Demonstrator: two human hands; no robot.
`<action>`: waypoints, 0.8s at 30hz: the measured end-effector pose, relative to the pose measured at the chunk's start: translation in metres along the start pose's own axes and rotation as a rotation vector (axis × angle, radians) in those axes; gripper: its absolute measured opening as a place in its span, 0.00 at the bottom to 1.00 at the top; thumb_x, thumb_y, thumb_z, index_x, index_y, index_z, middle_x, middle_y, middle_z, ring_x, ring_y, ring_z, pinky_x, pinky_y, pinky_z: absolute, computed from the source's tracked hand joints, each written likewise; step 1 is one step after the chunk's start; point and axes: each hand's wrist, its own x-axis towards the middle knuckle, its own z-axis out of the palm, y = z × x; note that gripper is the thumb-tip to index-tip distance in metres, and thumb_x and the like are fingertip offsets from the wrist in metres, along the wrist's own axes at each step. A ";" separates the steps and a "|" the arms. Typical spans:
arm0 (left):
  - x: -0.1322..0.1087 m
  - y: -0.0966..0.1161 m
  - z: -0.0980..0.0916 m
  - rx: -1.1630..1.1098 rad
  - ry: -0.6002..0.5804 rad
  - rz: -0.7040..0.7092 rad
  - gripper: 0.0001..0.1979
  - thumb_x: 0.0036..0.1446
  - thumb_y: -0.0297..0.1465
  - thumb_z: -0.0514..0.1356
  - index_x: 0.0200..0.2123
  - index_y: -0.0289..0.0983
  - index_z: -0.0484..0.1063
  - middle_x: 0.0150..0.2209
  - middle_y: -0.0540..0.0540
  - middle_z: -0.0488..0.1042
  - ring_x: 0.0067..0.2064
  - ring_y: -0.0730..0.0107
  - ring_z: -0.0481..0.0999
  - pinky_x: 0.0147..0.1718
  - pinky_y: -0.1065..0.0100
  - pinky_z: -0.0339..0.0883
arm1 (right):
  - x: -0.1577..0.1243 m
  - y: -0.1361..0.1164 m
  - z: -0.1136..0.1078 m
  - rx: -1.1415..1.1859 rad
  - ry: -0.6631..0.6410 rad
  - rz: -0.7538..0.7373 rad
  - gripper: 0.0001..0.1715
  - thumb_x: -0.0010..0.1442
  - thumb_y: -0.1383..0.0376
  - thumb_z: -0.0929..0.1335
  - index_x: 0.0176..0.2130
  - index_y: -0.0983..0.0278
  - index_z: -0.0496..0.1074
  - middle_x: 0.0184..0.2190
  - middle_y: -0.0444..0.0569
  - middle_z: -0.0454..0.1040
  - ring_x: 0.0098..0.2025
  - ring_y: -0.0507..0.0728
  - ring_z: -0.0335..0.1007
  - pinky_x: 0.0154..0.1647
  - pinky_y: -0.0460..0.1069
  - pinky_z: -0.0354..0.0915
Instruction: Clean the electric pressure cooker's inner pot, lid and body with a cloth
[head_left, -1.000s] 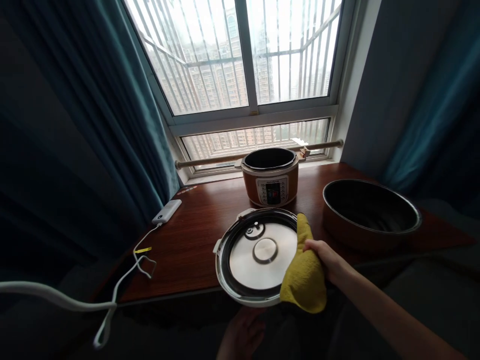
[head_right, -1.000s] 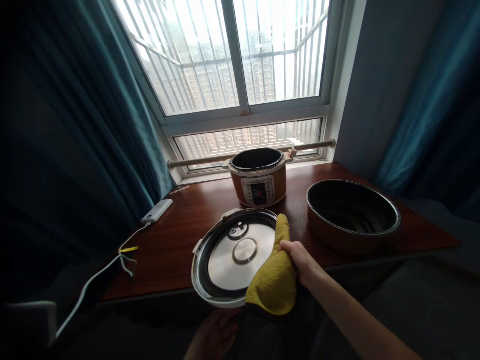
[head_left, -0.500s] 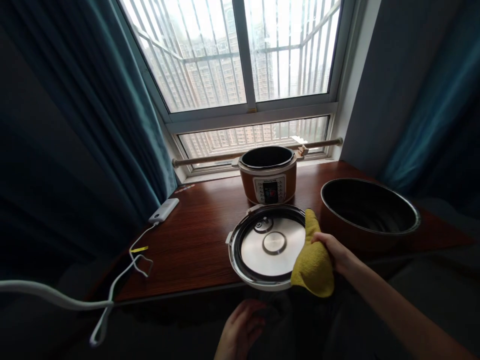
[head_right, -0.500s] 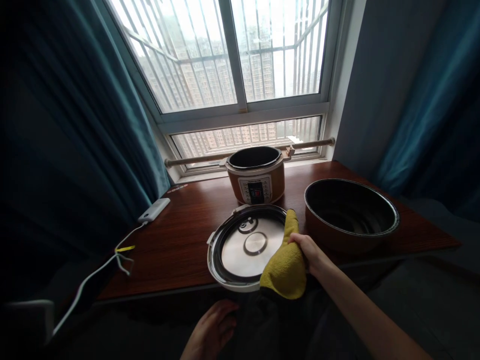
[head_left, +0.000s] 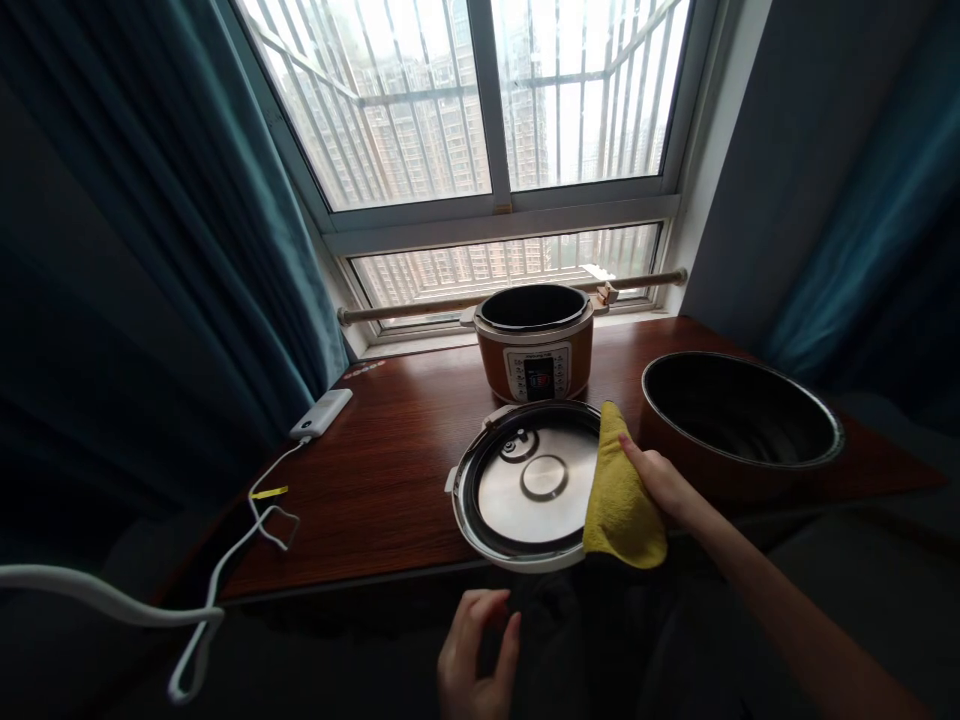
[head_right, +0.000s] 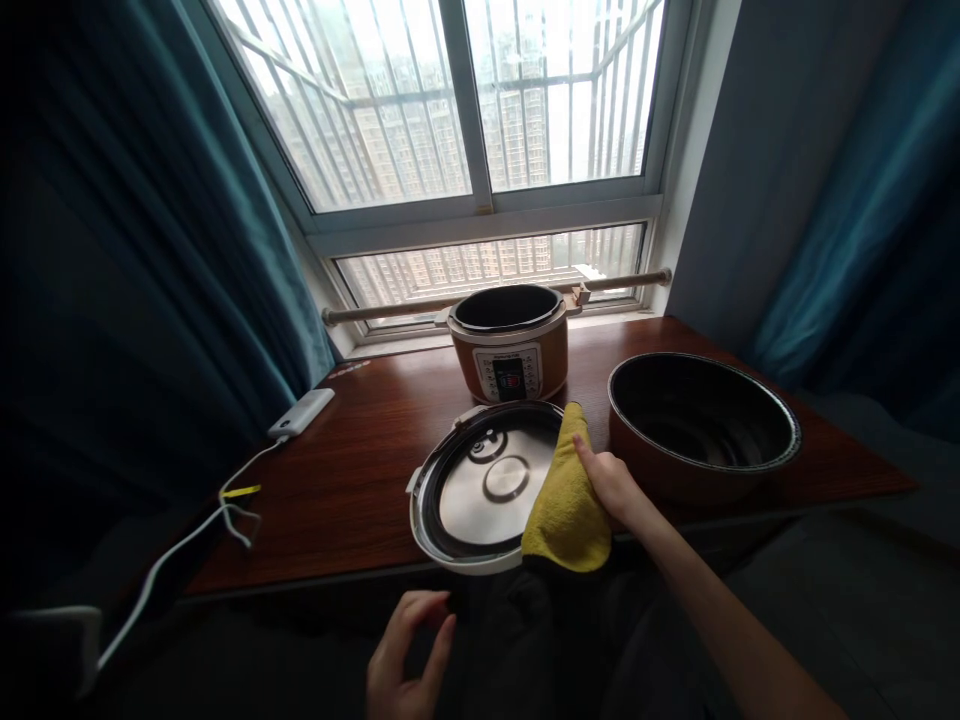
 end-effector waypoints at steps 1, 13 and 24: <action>0.000 -0.001 -0.001 0.088 -0.014 0.130 0.14 0.51 0.30 0.61 0.43 0.40 0.72 0.30 0.51 0.71 0.30 0.75 0.71 0.33 0.73 0.67 | 0.000 0.003 -0.001 -0.132 0.059 -0.038 0.34 0.56 0.43 0.57 0.23 0.68 0.70 0.25 0.58 0.73 0.33 0.62 0.71 0.36 0.52 0.65; 0.002 -0.016 0.016 0.407 -0.250 0.302 0.37 0.58 0.35 0.55 0.64 0.43 0.37 0.31 0.51 0.73 0.27 0.75 0.72 0.29 0.72 0.71 | -0.050 0.032 0.014 -0.394 0.134 -0.678 0.28 0.57 0.54 0.65 0.55 0.60 0.63 0.62 0.51 0.52 0.65 0.64 0.41 0.62 0.62 0.48; 0.005 -0.010 0.021 0.368 -0.228 0.352 0.34 0.59 0.33 0.53 0.64 0.42 0.38 0.30 0.50 0.73 0.29 0.73 0.73 0.29 0.71 0.71 | -0.071 0.016 0.051 -0.342 0.441 -0.986 0.07 0.58 0.72 0.65 0.38 0.65 0.71 0.36 0.49 0.74 0.44 0.55 0.69 0.53 0.54 0.60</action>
